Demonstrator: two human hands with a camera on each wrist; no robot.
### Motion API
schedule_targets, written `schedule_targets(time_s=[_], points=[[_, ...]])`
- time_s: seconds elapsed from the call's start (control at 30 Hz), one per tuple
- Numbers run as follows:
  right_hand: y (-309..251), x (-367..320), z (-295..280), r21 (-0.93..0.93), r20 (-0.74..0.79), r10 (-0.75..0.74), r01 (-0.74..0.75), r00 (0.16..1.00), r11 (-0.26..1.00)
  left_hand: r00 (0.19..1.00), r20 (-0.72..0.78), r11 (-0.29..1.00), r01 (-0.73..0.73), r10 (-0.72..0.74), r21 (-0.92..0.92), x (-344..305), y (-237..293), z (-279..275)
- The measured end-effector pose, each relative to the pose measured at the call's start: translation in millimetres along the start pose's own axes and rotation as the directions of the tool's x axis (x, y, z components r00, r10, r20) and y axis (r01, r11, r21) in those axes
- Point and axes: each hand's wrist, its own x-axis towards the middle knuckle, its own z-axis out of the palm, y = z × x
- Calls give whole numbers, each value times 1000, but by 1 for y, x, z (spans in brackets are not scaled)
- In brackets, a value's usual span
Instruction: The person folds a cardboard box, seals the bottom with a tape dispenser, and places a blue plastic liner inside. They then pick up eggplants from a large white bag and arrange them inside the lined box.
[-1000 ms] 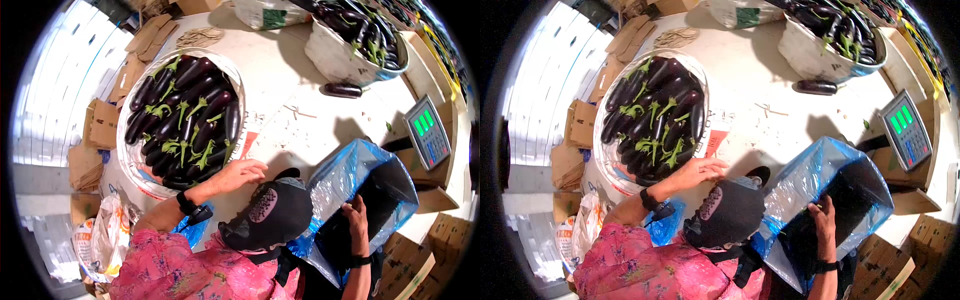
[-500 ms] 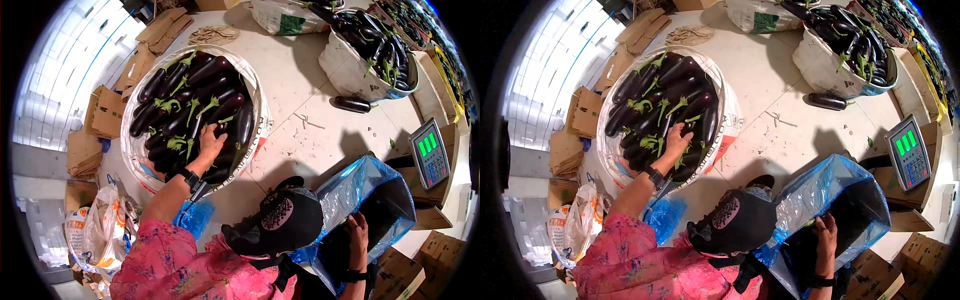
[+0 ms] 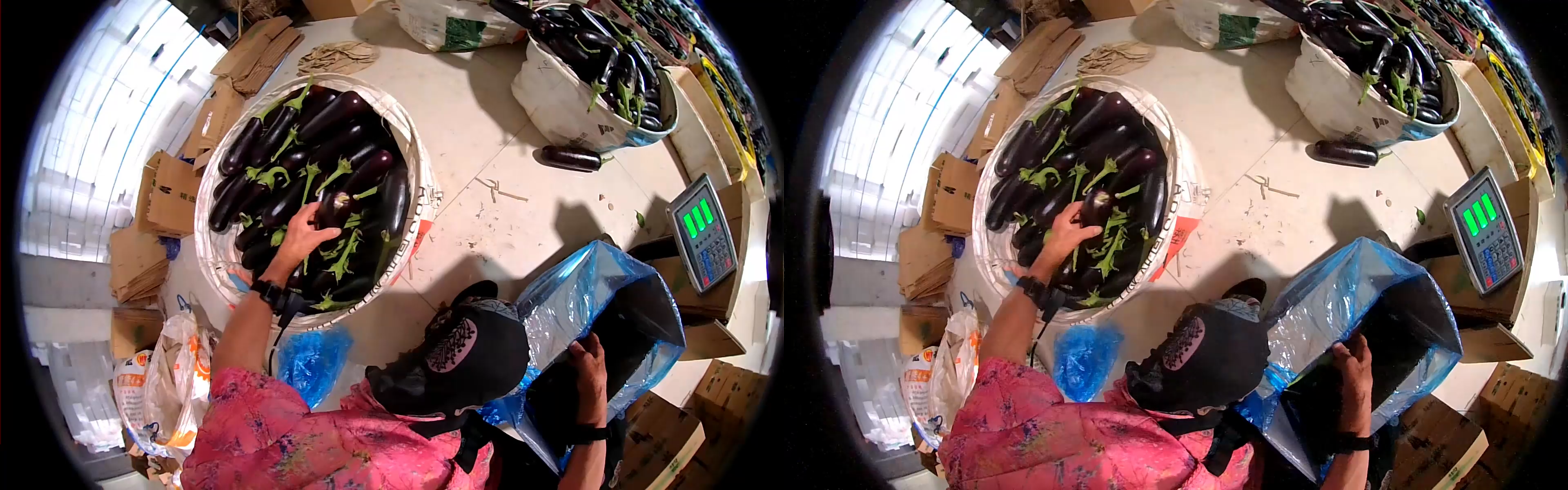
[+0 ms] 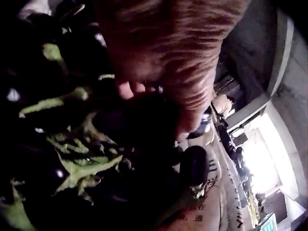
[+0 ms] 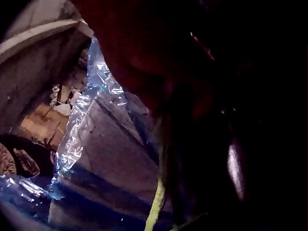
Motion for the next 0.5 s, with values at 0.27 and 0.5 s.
schedule_targets(time_s=[0.27, 0.5], points=[[12, 5, -6, -8, -53, 4, -4, 999, 1000, 971, 240, 839, 135, -5, -527, -30, 104, -40], [24, 4, -28, -136, -13, 18, -19, 1000, 991, 934, 341, 850, 95, 103, -518, -37, 155, -28]])
